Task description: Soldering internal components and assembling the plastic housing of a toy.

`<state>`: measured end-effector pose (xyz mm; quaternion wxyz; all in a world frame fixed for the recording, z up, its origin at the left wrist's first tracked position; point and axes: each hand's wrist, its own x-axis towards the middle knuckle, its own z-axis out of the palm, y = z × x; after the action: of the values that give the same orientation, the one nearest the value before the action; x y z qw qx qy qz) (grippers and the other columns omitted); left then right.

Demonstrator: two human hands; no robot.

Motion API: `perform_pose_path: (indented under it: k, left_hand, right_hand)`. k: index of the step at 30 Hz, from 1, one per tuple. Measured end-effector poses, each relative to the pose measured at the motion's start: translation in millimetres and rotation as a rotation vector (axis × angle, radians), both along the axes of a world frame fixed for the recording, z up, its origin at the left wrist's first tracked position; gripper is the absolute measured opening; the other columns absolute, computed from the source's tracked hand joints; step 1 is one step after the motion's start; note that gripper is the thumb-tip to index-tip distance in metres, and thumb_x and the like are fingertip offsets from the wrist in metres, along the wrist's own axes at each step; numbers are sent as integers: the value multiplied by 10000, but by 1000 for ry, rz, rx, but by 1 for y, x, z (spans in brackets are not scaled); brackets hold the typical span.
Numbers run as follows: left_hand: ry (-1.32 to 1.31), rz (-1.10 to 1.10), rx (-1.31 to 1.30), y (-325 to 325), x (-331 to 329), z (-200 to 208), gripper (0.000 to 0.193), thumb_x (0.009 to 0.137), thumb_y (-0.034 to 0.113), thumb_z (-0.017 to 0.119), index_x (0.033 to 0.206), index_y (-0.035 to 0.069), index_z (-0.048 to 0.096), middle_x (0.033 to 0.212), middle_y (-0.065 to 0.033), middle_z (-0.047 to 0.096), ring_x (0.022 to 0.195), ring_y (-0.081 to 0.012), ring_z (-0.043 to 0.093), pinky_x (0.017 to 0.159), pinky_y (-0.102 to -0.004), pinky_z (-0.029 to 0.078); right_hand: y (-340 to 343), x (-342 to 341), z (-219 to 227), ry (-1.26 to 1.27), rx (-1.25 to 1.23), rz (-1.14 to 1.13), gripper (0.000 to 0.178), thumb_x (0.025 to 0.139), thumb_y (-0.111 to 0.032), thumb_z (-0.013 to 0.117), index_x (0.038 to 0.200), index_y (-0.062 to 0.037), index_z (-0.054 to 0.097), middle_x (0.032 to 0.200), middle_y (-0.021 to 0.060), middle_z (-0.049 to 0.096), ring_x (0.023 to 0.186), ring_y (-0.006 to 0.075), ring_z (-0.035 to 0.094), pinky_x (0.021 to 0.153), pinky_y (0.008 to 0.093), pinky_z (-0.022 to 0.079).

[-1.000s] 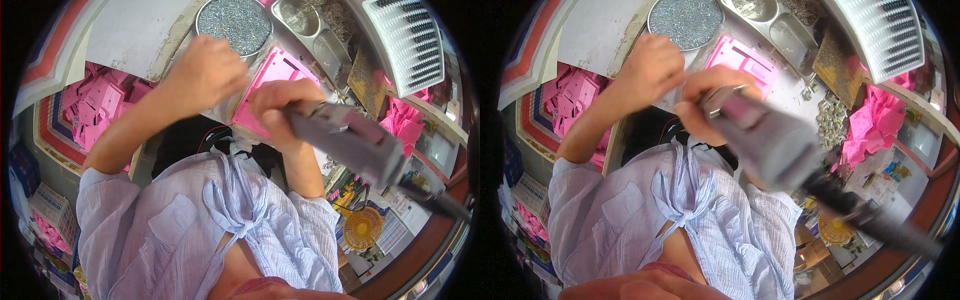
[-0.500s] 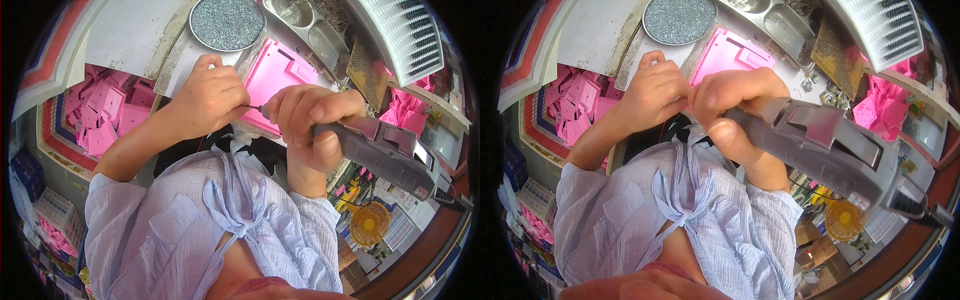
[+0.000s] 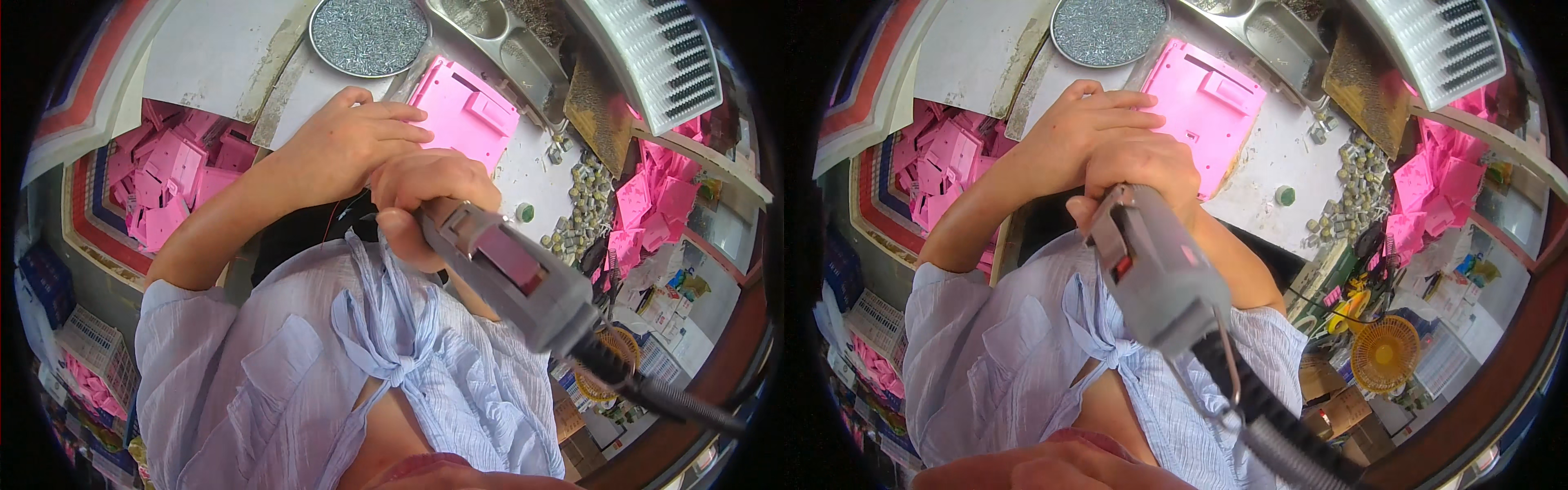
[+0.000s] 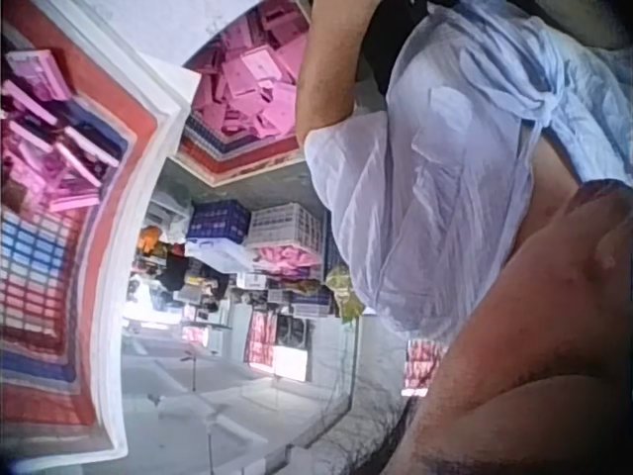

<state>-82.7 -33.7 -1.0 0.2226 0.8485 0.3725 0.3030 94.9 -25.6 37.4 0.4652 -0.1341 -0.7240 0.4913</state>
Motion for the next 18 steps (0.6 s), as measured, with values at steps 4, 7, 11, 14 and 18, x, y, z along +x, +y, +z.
perform_pose_path:
  k: [4,7,11,14,18]
  left_hand:
    - [36,7,-19,4,7,3,384,804,121,692,1187,98,706,1275,-41,693,1293,-209,579,973,-423,405]
    - [11,-23,12,13,14,10,402,783,33,659,1181,74,696,1257,-73,688,1245,-259,593,963,-434,435]
    - [-52,-73,96,27,55,16,430,752,-18,637,1173,53,685,1263,-118,672,1196,-329,603,1017,-466,457]
    - [17,-21,142,30,76,0,384,751,-1,650,1127,51,708,1238,-98,679,1208,-313,597,1024,-460,458]
    - [28,-39,144,35,81,4,337,752,38,675,1085,57,721,1192,-76,687,1175,-286,610,981,-446,471]
  right_hand:
    - [7,13,5,-157,-71,3,149,879,-80,726,866,-24,588,720,100,634,677,233,660,651,349,562]
    - [33,53,34,142,-176,45,248,957,-216,617,1109,-30,557,641,37,514,596,188,547,597,366,487]
    - [44,124,54,288,-215,-83,339,992,-253,536,1251,-34,536,596,-1,421,550,155,453,596,373,433]
    - [45,124,25,382,-250,-214,301,963,-122,613,1208,17,505,618,64,515,493,132,441,497,327,419]
    - [41,128,-4,324,-308,-384,255,925,-90,645,1128,16,534,683,66,550,546,139,518,542,320,467]
